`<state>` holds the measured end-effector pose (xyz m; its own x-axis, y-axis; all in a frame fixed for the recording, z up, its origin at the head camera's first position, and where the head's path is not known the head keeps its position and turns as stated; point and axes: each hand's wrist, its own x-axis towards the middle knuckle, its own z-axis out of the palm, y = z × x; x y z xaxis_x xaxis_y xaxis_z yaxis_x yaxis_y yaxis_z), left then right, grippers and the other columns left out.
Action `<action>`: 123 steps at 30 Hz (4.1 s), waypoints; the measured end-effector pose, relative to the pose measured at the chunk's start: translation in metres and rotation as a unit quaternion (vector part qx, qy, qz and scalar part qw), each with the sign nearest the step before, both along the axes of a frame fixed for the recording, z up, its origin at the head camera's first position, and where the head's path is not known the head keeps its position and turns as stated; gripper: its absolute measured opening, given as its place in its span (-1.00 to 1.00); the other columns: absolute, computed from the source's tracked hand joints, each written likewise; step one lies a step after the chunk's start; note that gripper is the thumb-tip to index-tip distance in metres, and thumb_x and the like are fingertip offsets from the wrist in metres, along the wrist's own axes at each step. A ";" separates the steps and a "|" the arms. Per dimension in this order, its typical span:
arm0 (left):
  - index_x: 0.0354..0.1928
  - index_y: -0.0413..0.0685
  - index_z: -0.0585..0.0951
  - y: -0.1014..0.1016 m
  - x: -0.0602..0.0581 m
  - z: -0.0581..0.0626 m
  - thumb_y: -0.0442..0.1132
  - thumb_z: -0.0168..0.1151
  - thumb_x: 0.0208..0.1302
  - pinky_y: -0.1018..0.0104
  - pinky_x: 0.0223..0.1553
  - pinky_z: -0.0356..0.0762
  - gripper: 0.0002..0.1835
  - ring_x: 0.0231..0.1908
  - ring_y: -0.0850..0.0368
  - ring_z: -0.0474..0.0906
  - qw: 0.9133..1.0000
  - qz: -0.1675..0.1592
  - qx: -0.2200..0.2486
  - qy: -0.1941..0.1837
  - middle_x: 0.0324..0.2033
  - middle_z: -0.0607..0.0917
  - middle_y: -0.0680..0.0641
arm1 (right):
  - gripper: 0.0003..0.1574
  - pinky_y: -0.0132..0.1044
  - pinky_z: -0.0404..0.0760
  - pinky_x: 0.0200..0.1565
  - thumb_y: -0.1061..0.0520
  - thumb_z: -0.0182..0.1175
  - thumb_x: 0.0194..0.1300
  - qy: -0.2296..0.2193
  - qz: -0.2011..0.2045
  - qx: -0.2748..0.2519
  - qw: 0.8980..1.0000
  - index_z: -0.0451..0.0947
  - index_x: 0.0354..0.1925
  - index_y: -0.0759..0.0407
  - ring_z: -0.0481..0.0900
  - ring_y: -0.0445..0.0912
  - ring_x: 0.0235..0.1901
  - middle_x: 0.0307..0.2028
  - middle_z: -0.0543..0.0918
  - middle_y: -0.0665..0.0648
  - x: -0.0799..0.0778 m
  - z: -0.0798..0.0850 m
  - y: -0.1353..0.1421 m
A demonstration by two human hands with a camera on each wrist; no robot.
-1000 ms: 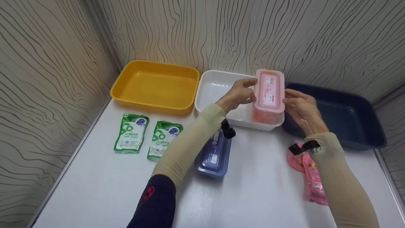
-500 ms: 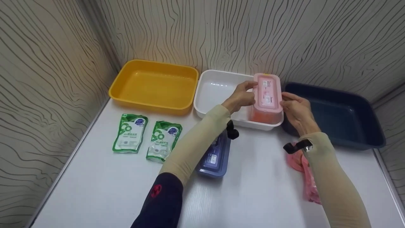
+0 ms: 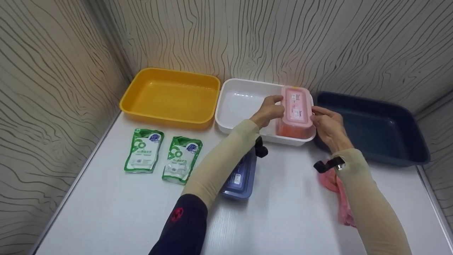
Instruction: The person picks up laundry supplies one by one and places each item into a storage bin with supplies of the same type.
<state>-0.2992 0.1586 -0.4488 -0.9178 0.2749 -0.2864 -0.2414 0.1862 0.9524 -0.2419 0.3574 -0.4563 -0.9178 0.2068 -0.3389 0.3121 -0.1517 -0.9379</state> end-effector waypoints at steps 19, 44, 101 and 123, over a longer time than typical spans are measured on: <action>0.58 -0.26 0.34 -0.007 0.002 0.000 -0.54 0.12 0.31 0.32 0.08 0.71 -0.25 0.05 0.08 0.64 0.997 -0.071 -0.008 0.021 0.33 0.63 -0.22 | -0.22 -0.26 0.35 0.53 0.44 -0.03 0.57 -0.001 0.011 0.051 0.999 0.15 0.66 0.26 0.30 0.02 0.56 0.63 0.22 0.32 0.003 -0.003 0.000; 0.43 -0.15 0.51 -0.080 0.036 0.040 -0.22 0.23 0.54 0.14 0.30 0.63 -0.51 0.28 -0.04 0.60 0.976 -0.157 -0.083 0.129 0.32 0.62 -0.14 | -0.32 0.02 0.35 0.56 0.25 0.09 0.59 0.044 0.086 0.235 0.967 0.28 0.57 0.34 0.38 0.10 0.47 0.55 0.37 0.35 0.044 0.008 -0.006; 0.32 -0.13 0.58 -0.214 0.141 -0.032 -0.11 0.20 0.59 0.18 -0.10 0.74 -0.60 -0.16 0.06 0.69 0.982 -0.105 -0.133 0.081 0.07 0.68 -0.18 | -0.36 -0.10 0.85 -0.08 0.26 0.24 0.55 0.113 0.171 0.116 0.972 0.36 0.50 0.21 0.81 0.05 -0.09 0.20 0.56 0.38 0.130 -0.047 -0.150; 0.23 -0.23 0.54 -0.220 0.140 -0.030 -0.17 0.19 0.58 0.17 -0.22 0.82 -0.65 -0.26 0.03 0.74 0.989 -0.133 -0.058 0.007 0.00 0.66 -0.22 | -0.48 -0.14 0.84 -0.30 0.15 0.25 0.56 0.049 0.234 0.080 0.968 0.36 0.27 0.45 0.77 -0.04 -0.30 -0.17 0.69 0.16 0.137 -0.044 -0.150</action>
